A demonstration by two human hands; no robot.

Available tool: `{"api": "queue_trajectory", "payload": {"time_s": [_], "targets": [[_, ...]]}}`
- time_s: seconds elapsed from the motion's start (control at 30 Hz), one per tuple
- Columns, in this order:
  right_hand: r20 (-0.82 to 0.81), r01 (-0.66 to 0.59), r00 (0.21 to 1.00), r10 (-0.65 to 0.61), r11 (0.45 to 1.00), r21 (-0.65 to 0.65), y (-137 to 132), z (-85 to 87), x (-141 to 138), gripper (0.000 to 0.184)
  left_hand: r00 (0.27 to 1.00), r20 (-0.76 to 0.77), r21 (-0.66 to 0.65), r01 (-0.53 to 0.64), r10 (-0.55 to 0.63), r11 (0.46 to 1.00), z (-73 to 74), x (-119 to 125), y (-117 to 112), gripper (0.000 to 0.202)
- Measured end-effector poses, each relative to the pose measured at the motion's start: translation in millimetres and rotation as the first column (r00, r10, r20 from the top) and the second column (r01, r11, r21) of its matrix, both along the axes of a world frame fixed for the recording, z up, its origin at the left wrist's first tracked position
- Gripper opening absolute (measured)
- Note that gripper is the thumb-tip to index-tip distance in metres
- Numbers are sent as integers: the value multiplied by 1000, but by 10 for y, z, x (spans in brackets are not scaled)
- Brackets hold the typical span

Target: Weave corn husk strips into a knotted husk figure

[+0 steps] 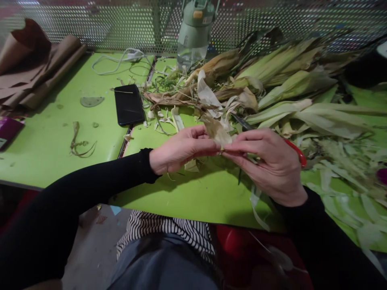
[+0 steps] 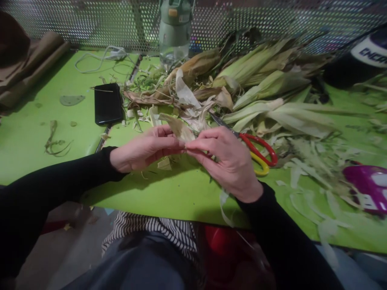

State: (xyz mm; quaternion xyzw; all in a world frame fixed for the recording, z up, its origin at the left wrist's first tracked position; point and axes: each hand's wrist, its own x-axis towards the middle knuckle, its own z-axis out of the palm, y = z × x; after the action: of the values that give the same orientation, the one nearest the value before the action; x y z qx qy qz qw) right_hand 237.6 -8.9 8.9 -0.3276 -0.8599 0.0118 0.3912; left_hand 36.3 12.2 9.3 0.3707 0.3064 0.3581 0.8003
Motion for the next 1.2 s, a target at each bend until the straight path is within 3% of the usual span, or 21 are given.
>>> {"api": "queue_trajectory", "payload": {"time_s": [0.3,0.5,0.67,0.97,1.2], "targets": [[180,14,983,-43,987,160,-28,40,95,32,999,-38,-106,27,-31,994,91,23,-33,13],[293,-49,955,-41,954,295,-36,50,102,31,993,-84,-15,87,-88,996,29,-4,-14,15],[271,-2,961,-64,971,240,-29,53,66,23,990,-116,32,80,-76,996,28,-20,-16,20],[218,-19,976,3,997,74,-10,35,36,7,992,-107,-14,69,-70,998,48,-7,-42,19],[231,3,973,-15,999,50,-17,62,18,4,996,-72,-47,40,-44,998,29,-7,-38,20]]}}
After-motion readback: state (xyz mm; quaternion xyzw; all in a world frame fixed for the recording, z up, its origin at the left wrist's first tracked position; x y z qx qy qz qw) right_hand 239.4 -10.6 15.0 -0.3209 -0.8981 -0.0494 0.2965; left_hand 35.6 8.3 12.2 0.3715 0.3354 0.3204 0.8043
